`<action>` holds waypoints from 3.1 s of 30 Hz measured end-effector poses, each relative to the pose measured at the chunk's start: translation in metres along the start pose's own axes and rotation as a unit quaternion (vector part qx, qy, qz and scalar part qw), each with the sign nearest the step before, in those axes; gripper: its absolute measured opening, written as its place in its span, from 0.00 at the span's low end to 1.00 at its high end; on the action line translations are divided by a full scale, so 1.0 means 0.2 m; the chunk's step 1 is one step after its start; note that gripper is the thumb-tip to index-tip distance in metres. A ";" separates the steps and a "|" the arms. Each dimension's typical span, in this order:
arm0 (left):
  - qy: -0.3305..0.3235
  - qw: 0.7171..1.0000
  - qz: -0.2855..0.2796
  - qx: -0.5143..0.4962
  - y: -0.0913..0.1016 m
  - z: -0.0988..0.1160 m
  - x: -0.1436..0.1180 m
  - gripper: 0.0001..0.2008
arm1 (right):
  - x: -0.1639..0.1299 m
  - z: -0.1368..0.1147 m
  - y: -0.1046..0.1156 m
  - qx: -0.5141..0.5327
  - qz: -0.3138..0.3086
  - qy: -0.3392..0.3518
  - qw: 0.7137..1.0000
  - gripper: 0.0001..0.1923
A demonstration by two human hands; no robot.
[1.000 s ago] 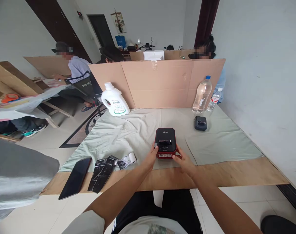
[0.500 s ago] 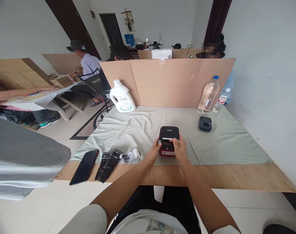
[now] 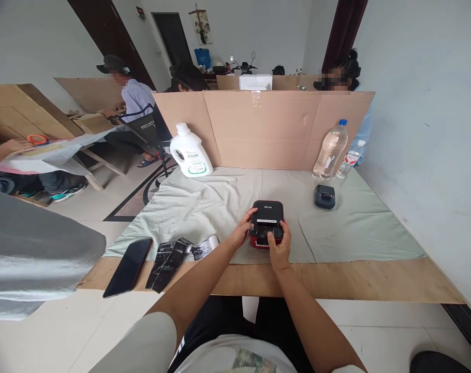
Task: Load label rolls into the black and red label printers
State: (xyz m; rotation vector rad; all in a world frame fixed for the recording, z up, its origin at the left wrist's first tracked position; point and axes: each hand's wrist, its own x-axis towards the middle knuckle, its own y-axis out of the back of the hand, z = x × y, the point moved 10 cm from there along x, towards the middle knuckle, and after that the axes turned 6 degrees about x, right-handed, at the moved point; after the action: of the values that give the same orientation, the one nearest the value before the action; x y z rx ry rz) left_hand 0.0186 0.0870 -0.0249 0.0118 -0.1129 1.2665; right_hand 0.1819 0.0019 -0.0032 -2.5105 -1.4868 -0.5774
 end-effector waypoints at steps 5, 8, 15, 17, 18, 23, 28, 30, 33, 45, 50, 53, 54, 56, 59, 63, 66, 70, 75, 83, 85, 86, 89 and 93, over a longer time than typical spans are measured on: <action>-0.014 1.000 -0.004 0.011 0.00 0.01 0.01 0.35 | -0.01 0.01 0.00 -0.007 0.013 0.023 1.000 0.28; -0.007 0.999 -0.017 0.032 -0.01 0.04 0.02 0.36 | -0.01 0.02 0.00 -0.009 0.017 0.024 1.000 0.29; -0.005 0.998 -0.047 0.043 -0.02 0.08 0.02 0.39 | -0.01 0.04 -0.01 -0.006 0.018 0.003 1.000 0.37; -0.001 0.997 -0.065 0.037 -0.02 0.08 0.03 0.38 | -0.01 0.05 -0.01 0.004 0.022 -0.009 1.000 0.40; -0.001 0.997 -0.070 0.034 -0.01 0.09 0.03 0.37 | -0.01 0.06 0.00 0.006 0.025 -0.017 1.000 0.41; 0.005 0.999 -0.038 0.007 0.03 0.18 0.11 0.38 | -0.02 0.09 0.00 0.021 0.007 -0.028 0.999 0.37; 0.007 0.999 -0.017 0.043 0.02 0.25 0.16 0.35 | -0.03 0.08 -0.02 0.076 -0.039 0.000 0.996 0.35; 0.032 0.992 0.043 0.115 0.06 0.24 0.16 0.31 | -0.03 0.09 -0.01 0.092 -0.041 0.002 0.995 0.35; 0.062 0.943 0.136 0.297 0.13 0.25 0.13 0.19 | -0.03 0.11 0.00 0.114 -0.027 -0.007 0.993 0.33; 0.049 0.849 -0.162 0.501 -0.37 0.10 0.42 0.10 | -0.03 0.17 0.01 0.116 -0.022 -0.037 0.992 0.30; 0.070 0.835 -0.155 0.523 -0.36 0.12 0.41 0.15 | -0.02 0.17 0.01 0.105 -0.020 -0.036 0.994 0.30; 0.058 0.832 -0.169 0.525 -0.31 0.23 0.35 0.18 | -0.02 0.17 0.01 0.103 -0.018 -0.033 0.994 0.31; 0.048 0.842 -0.182 0.505 -0.29 0.28 0.32 0.19 | -0.02 0.17 0.02 0.102 -0.018 -0.033 0.994 0.30; 0.041 0.876 -0.220 0.427 -0.22 0.39 0.25 0.21 | -0.02 0.17 0.02 0.099 -0.019 -0.033 0.994 0.30; 0.118 0.902 -0.286 0.301 -0.02 0.47 0.11 0.21 | -0.02 0.16 0.03 0.092 -0.018 -0.034 0.995 0.30; 0.261 0.877 -0.246 0.320 0.50 0.47 -0.05 0.18 | -0.02 0.14 0.03 0.089 -0.016 -0.031 0.995 0.30; 0.336 0.840 -0.153 0.398 0.91 0.40 -0.14 0.17 | -0.02 0.14 0.03 0.092 -0.015 -0.042 0.995 0.31; 0.342 0.774 -0.070 0.528 1.23 0.28 -0.19 0.20 | -0.02 0.16 0.03 0.089 -0.014 -0.050 0.995 0.32; 0.286 0.718 -0.011 0.635 1.31 0.17 -0.19 0.24 | -0.02 0.15 0.03 0.083 -0.018 -0.042 0.996 0.30; 0.302 0.701 0.001 0.646 1.44 0.21 -0.43 0.17 | -0.02 0.15 0.04 0.065 -0.010 -0.026 0.997 0.30; 0.310 0.706 -0.039 0.635 1.42 0.18 -0.52 0.14 | -0.02 0.16 0.04 0.064 -0.007 -0.027 0.998 0.31; 0.308 0.711 -0.060 0.630 1.40 0.16 -0.56 0.13 | -0.02 0.16 0.04 0.063 -0.007 -0.029 0.998 0.31; 0.278 0.719 -0.095 0.630 1.33 0.13 -0.63 0.14 | -0.02 0.17 0.04 0.061 -0.006 -0.041 0.997 0.32; 0.264 0.701 -0.080 0.658 1.31 0.17 -0.69 0.17 | -0.02 0.15 0.05 0.050 -0.010 -0.040 0.998 0.32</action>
State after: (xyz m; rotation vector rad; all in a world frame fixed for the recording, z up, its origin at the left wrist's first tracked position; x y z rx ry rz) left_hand -0.2734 0.0316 -0.0180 0.8770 1.2978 0.8883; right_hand 0.1952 0.0039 -0.0319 -2.4727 -1.5306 -0.3987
